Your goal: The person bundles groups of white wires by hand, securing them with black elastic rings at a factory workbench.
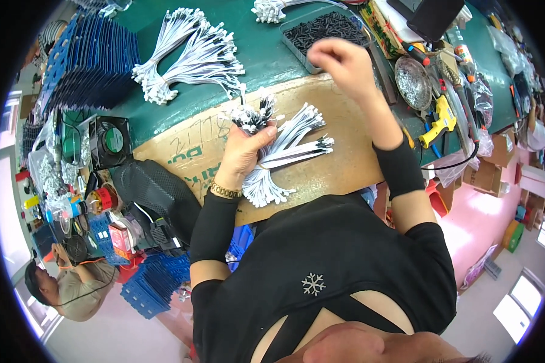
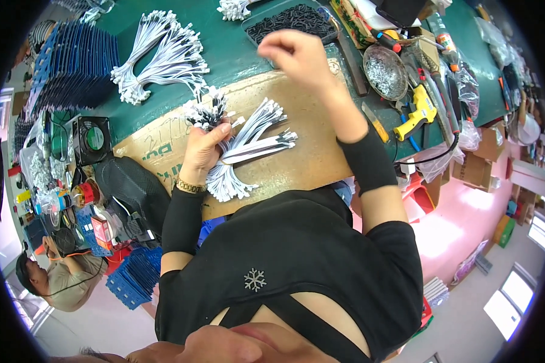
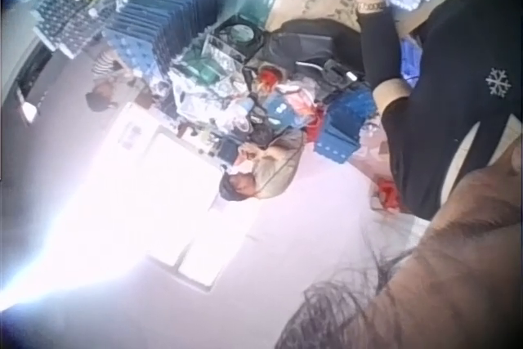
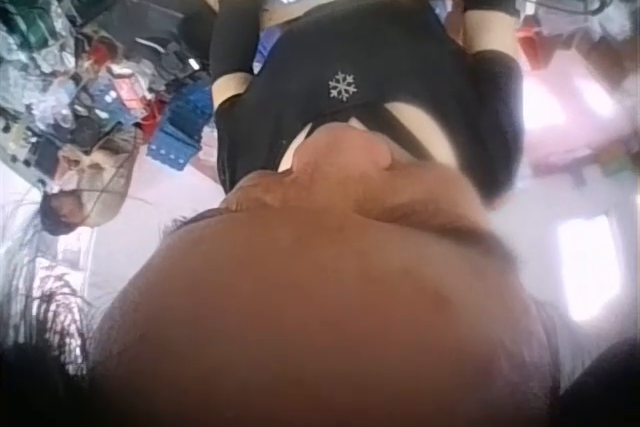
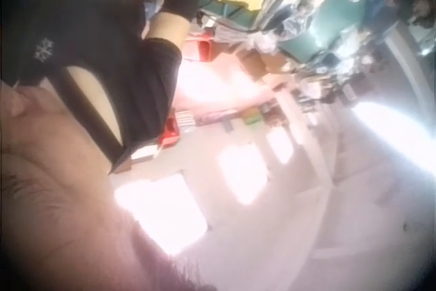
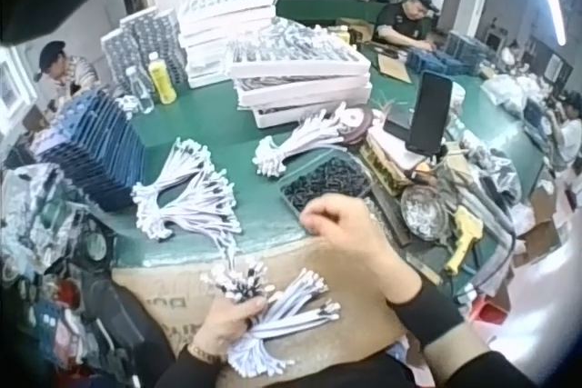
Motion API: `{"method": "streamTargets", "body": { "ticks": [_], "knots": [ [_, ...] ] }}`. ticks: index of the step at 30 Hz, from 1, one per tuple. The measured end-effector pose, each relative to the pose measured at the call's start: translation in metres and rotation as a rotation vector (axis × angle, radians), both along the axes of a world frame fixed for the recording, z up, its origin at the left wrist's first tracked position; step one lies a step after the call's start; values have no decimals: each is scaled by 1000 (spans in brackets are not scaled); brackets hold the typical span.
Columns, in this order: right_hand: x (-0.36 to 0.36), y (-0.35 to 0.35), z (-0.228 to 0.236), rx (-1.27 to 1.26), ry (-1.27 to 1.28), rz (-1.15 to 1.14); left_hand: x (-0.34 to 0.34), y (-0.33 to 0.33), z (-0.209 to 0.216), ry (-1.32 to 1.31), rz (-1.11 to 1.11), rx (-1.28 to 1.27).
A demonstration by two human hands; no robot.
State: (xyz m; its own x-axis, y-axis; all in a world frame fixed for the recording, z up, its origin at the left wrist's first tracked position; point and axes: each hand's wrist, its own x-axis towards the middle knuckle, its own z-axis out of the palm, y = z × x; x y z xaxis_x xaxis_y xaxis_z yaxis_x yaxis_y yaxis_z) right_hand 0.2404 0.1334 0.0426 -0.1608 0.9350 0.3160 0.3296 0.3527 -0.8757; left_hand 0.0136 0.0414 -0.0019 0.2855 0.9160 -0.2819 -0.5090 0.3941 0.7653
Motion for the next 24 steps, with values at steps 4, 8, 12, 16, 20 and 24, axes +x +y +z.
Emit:
{"method": "streamTargets", "body": {
  "ticks": [4, 8, 12, 16, 20, 24],
  "knots": [
    [-23, -56, 13, 292, 26, 390, -2, 2, -2, 73, -31, -18],
    [-38, -70, -2, 274, -21, 204, -2, 4, -3, 45, -33, -18],
    [-45, -73, -2, 157, 74, 146, -2, 6, -6, 7, -34, 15],
    [-47, -74, 2, 134, 58, 149, -3, 5, -1, 6, -33, 29],
    [-45, -74, 0, 224, -35, 150, -3, 4, -1, 9, -38, 25],
    [-47, -73, 2, 348, -82, 149, -3, 4, 0, -4, -31, 31]
  ]
}}
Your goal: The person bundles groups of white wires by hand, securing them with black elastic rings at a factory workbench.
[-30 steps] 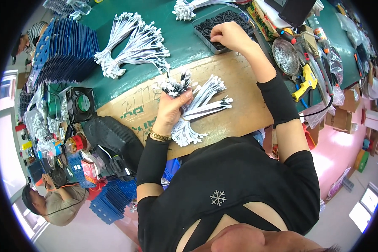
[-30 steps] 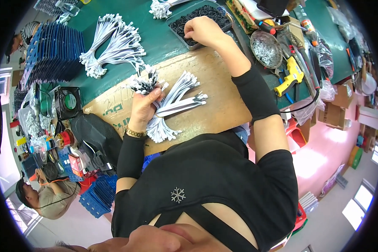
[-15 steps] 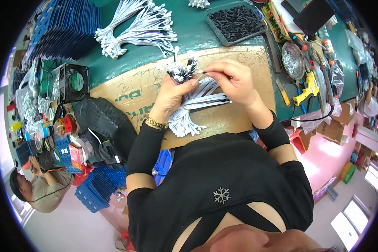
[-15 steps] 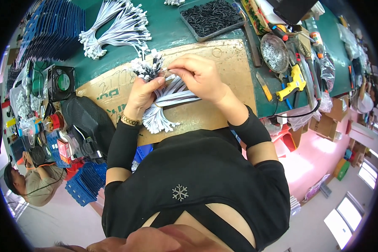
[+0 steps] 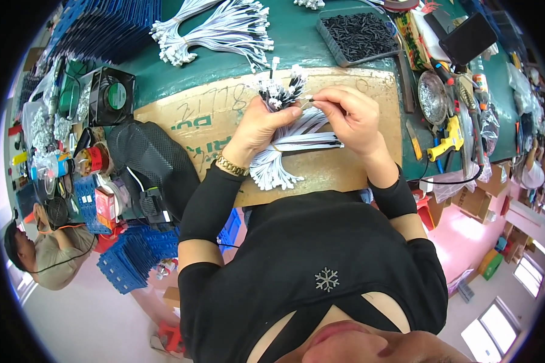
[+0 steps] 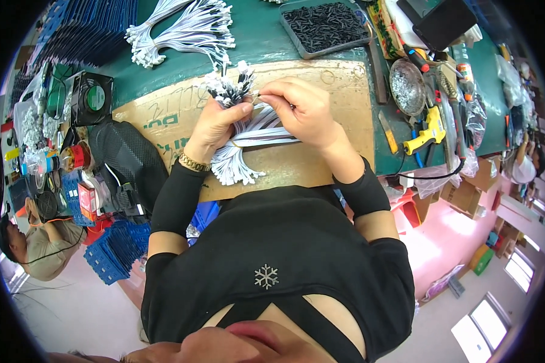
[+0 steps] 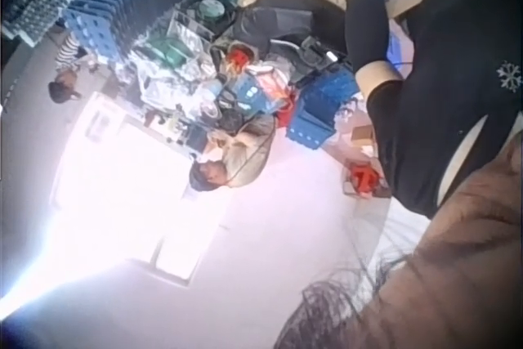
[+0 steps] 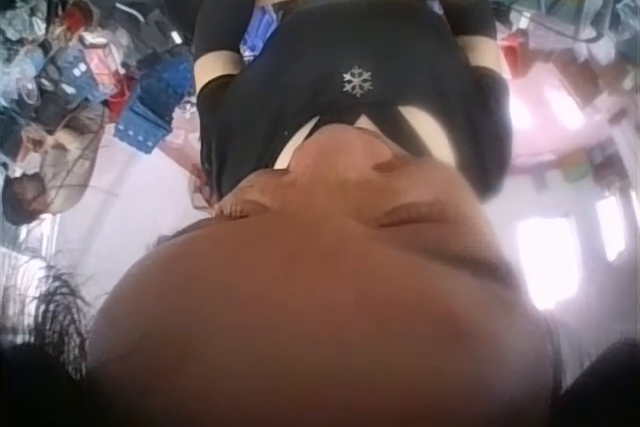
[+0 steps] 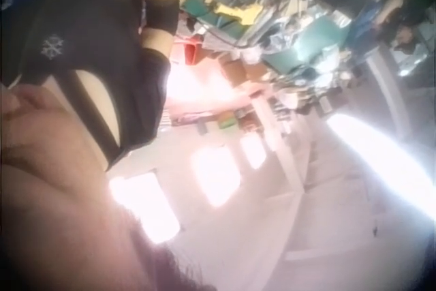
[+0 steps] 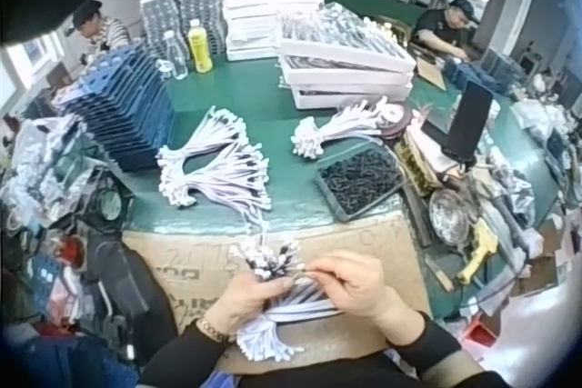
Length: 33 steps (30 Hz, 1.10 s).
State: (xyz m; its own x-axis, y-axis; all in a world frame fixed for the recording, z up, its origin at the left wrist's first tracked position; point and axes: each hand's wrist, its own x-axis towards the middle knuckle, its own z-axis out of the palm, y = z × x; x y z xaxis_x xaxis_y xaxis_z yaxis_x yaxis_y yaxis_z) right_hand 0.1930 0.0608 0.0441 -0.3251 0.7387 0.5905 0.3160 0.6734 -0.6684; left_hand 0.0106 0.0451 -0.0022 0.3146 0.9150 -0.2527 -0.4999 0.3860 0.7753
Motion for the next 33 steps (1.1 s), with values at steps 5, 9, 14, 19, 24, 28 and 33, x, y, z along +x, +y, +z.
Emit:
{"method": "streamTargets", "body": {
  "ticks": [5, 9, 14, 19, 24, 28, 33],
  "knots": [
    [-1, -9, -2, -273, 65, -10, -1, 0, -2, -18, -17, 27],
    [0, -5, -8, -304, 79, 81, 0, 1, -1, -61, -23, 20],
    [2, -3, -6, -520, 101, 110, 5, -1, 6, -8, 3, 106],
    [0, -2, -2, -483, 33, 139, 3, -3, -1, 0, -49, 163],
    [7, -1, -14, -577, 191, 178, 3, -3, 2, -30, -44, 132],
    [15, 3, -16, -632, 198, 204, 2, -3, 4, 42, -36, 146],
    [17, 4, -14, -791, 284, 257, 2, -3, 1, 69, -61, 148]
  ]
}}
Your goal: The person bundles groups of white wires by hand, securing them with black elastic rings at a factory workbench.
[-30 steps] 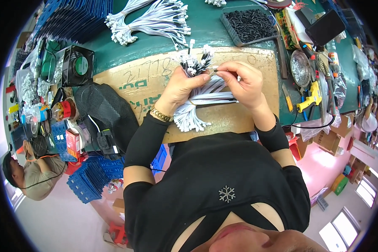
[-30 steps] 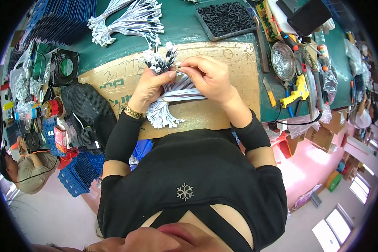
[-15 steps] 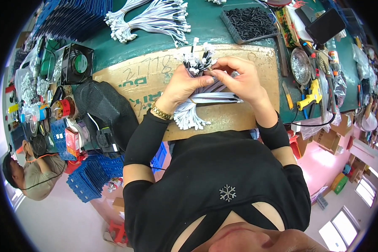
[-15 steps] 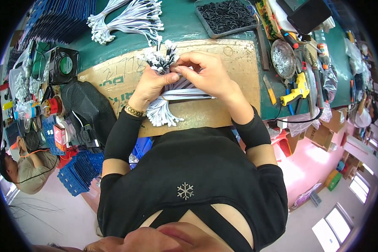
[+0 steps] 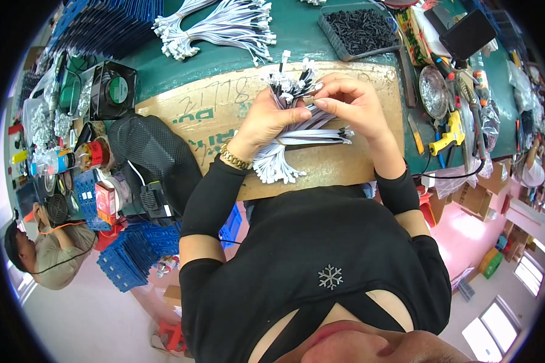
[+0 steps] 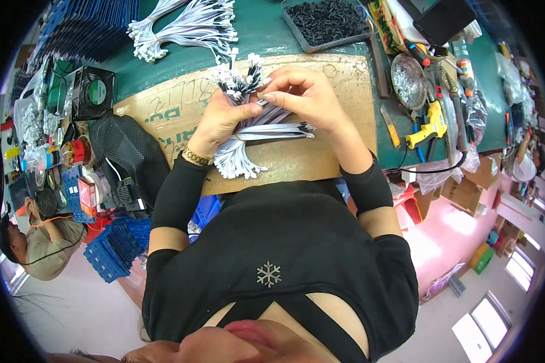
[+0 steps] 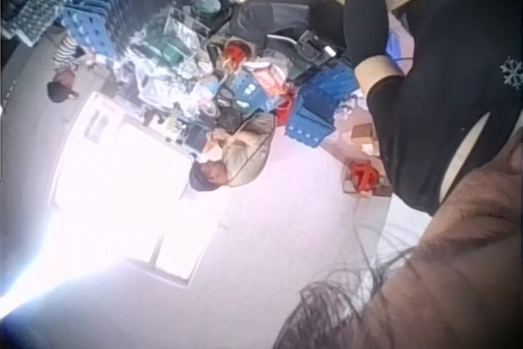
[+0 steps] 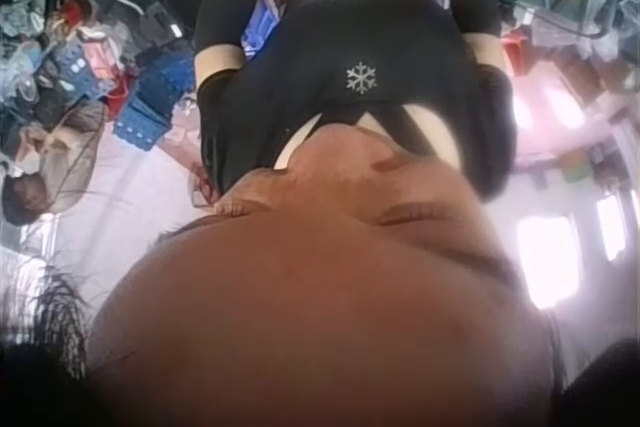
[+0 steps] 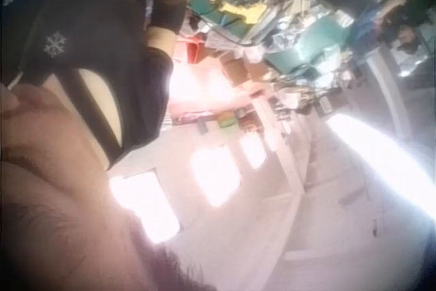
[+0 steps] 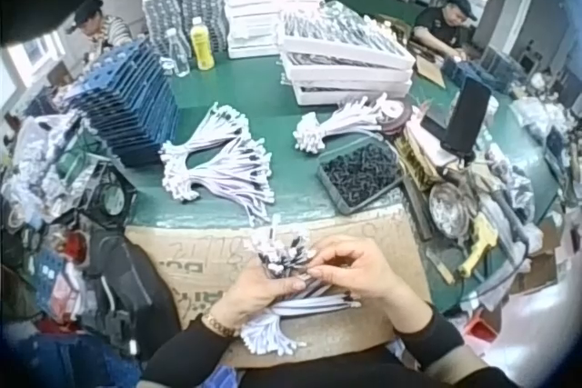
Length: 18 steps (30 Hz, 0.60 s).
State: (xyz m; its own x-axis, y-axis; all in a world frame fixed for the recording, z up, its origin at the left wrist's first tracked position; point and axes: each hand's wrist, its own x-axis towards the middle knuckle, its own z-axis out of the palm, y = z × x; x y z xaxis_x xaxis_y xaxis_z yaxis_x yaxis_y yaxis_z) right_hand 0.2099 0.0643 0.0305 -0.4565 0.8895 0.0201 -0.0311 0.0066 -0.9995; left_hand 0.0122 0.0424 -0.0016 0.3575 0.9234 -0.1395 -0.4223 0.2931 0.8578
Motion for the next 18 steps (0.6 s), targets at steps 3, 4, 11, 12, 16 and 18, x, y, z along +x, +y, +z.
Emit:
{"method": "streamTargets", "body": {
  "ticks": [3, 4, 11, 12, 16, 18],
  "knots": [
    [4, 6, -10, -72, 78, 24, 1, -1, 1, 82, -27, 6],
    [5, 7, -9, -44, 33, 29, 3, -2, 4, 60, 8, 18],
    [2, 8, -12, 3, -17, 77, 5, 0, 5, -7, 2, 98],
    [2, 8, -13, 2, -15, 76, 5, -1, 6, -6, 1, 98],
    [10, 11, -14, -228, 84, 118, 5, -1, 9, 21, 9, 100],
    [11, 13, -11, -254, 78, 150, 6, -1, 8, 33, 7, 100]
  ]
}}
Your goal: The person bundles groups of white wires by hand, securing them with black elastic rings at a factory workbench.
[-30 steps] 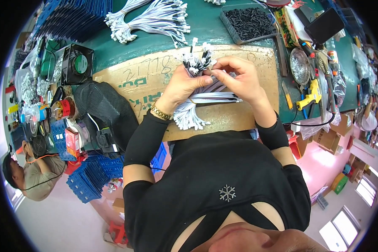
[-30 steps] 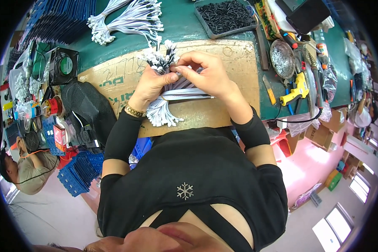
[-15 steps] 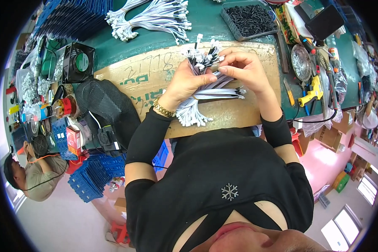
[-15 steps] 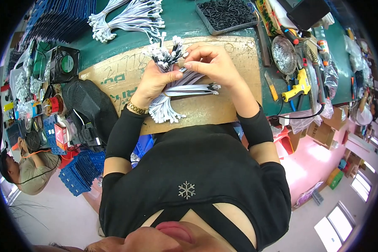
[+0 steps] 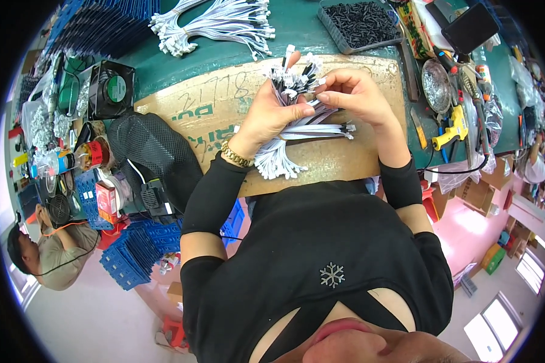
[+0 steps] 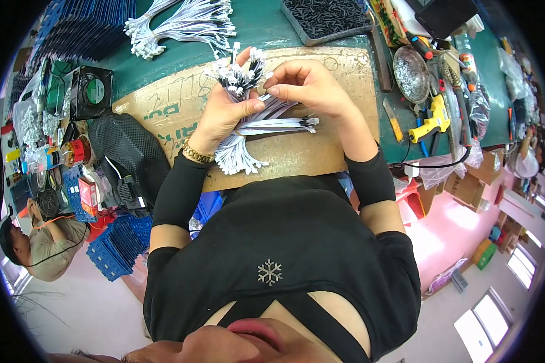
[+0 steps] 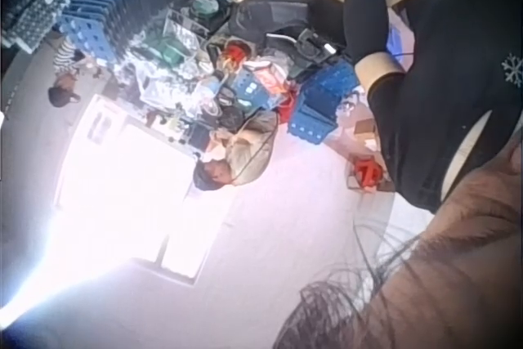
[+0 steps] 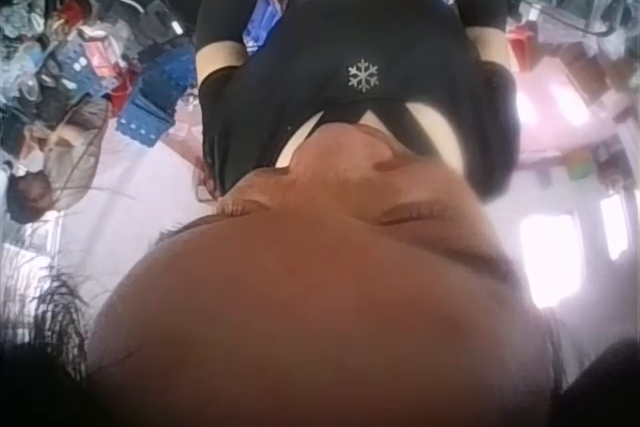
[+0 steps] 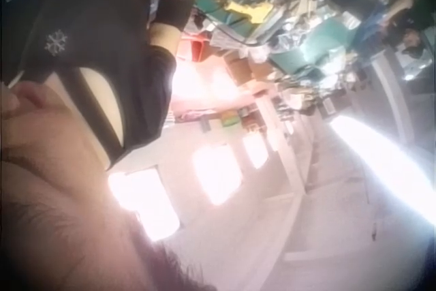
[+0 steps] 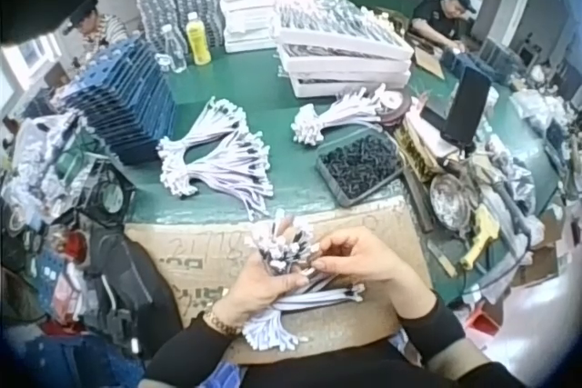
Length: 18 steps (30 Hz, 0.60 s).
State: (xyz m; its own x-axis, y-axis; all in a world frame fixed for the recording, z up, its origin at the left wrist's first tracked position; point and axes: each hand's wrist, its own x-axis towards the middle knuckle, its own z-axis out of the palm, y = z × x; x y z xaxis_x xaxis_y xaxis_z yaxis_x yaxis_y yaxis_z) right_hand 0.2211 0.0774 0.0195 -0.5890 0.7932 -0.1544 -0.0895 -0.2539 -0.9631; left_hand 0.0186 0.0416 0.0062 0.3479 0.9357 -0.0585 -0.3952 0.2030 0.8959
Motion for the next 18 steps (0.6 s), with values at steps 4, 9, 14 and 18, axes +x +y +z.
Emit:
{"method": "streamTargets", "body": {
  "ticks": [4, 9, 14, 18],
  "knots": [
    [-4, 2, 18, 231, -287, 43, 1, 1, -3, 11, 4, 12],
    [-7, 3, 25, 549, -350, 41, 0, -1, -4, 31, 4, -7],
    [-3, 9, 22, 502, -333, 140, 1, -1, -2, 20, 41, -5],
    [-4, 6, 15, 440, -284, 144, 3, -4, -3, 0, 66, -29]
  ]
}}
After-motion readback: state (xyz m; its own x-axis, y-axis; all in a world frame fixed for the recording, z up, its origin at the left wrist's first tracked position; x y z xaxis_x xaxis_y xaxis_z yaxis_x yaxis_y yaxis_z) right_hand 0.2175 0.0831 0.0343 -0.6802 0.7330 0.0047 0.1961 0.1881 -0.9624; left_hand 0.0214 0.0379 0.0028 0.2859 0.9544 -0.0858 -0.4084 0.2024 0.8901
